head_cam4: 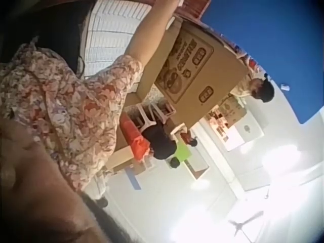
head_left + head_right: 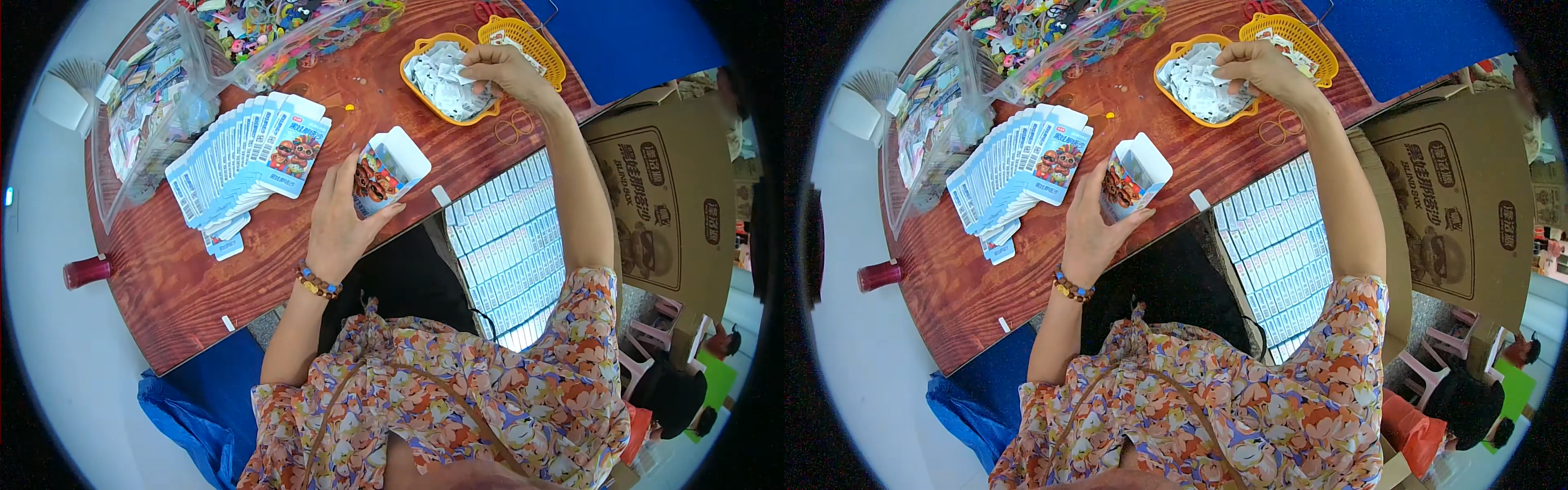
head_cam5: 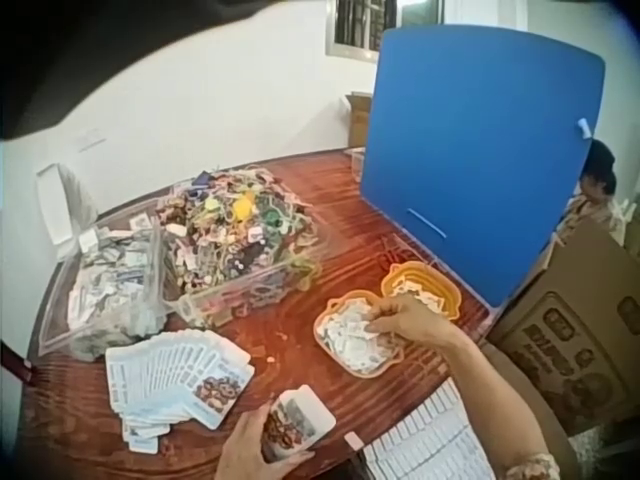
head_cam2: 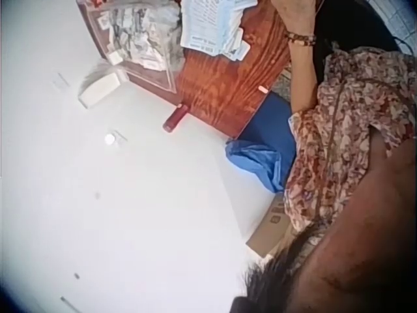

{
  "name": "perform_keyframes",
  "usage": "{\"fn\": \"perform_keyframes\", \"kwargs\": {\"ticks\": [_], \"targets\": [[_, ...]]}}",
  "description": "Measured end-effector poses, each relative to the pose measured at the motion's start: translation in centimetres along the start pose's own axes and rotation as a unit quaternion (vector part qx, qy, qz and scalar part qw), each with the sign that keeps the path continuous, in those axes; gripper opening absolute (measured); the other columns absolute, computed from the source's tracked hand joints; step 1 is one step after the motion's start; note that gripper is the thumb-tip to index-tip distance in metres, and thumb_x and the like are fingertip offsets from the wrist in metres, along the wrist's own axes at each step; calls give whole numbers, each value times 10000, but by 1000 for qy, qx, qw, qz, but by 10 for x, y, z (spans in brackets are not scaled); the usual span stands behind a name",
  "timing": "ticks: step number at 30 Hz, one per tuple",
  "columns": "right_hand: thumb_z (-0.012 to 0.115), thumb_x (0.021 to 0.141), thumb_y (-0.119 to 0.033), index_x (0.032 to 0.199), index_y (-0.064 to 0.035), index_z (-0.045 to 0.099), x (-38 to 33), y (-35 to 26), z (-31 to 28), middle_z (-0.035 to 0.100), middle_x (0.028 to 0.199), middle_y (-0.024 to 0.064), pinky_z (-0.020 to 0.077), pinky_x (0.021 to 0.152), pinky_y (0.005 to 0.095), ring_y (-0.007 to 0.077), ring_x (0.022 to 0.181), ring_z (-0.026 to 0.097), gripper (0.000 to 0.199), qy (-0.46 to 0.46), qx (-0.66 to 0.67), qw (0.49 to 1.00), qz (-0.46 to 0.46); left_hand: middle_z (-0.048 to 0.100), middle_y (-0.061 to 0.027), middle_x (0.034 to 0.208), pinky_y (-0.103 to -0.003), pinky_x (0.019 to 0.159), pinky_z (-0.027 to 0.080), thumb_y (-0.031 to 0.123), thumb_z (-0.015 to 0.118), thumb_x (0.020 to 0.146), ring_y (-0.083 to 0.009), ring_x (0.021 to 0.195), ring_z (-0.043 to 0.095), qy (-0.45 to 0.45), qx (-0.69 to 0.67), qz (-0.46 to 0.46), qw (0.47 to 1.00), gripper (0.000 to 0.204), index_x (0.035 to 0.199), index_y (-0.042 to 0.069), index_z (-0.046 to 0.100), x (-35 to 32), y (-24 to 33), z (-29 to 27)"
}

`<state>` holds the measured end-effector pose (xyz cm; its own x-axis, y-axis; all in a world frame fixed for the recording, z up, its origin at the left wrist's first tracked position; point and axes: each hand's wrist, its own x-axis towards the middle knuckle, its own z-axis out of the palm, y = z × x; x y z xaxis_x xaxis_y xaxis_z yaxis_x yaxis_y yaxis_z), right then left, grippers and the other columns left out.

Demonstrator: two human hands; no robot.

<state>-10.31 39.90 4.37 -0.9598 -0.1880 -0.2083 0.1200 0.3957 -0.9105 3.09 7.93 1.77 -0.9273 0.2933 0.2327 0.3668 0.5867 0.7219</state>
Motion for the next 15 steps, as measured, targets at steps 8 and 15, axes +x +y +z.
{"fn": "perform_keyframes", "kwargs": {"ticks": [8,15], "targets": [[688,931,-221,1023,-89,723,-5,-3,0,641,635,-8,305,445,170,8,482,484,165,25,47,998,-14,566,-204,1189,-424,897,514,305,865,713,-359,1078,599,-6,-2,-4,1000,836,1364,-12,446,5,0,0],[679,923,-195,1022,-69,727,-6,1,-8,678,774,-14,339,471,183,21,557,557,167,-10,67,998,-20,567,-212,1185,-429,895,513,321,863,712,-367,1069,599,-5,-1,13,1000,838,1348,-41,456,9,-1,6]]}}
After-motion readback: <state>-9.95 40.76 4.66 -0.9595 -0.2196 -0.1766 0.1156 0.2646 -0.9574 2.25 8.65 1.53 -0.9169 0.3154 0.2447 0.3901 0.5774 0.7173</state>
